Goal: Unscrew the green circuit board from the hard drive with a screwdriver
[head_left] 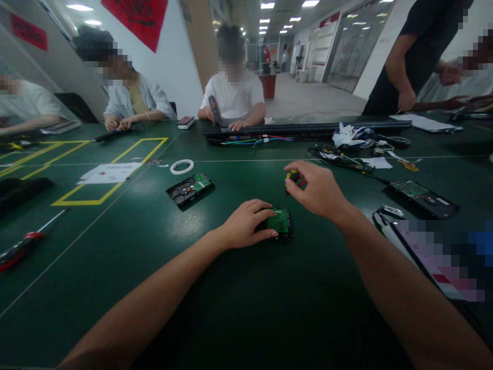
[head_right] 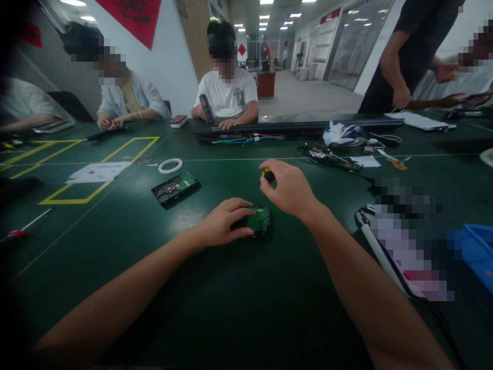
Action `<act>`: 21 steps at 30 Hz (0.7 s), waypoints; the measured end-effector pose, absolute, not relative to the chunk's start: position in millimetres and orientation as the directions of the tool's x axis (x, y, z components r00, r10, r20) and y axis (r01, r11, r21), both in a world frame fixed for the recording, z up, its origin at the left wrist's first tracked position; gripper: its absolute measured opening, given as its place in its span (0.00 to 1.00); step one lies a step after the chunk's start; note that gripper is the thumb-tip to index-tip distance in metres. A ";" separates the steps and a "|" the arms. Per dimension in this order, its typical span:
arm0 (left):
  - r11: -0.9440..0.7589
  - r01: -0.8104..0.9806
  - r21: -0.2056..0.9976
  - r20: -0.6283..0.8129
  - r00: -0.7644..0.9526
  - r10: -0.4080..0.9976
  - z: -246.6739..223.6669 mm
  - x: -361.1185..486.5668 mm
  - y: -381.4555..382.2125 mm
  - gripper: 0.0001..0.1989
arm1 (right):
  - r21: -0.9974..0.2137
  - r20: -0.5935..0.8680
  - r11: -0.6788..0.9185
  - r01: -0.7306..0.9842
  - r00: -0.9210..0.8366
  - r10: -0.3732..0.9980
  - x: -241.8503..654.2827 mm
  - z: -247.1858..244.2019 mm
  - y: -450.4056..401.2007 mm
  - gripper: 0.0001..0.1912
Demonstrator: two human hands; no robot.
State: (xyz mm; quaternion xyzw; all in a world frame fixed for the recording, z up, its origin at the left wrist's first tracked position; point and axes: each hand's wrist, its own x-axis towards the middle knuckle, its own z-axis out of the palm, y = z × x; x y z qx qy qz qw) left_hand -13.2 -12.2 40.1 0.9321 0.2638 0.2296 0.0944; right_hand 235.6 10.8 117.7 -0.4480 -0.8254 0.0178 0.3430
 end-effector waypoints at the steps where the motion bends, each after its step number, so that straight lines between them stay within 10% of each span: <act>1: -0.840 0.453 0.299 0.368 0.757 0.540 38.2 -13.0 -12.0 0.27 | -0.341 0.549 0.596 0.727 -0.361 0.754 235.6 117.4 11.0 0.13; 9: -0.810 0.510 0.290 0.277 0.765 0.581 23.8 -15.2 -11.6 0.43 | -0.337 0.554 0.593 0.731 -0.356 0.753 236.3 117.3 11.3 0.13; 21: -0.803 0.533 0.268 0.248 0.767 0.592 17.4 -15.0 -9.4 0.40 | -0.328 0.504 0.599 0.730 -0.402 0.765 240.0 127.0 4.7 0.11</act>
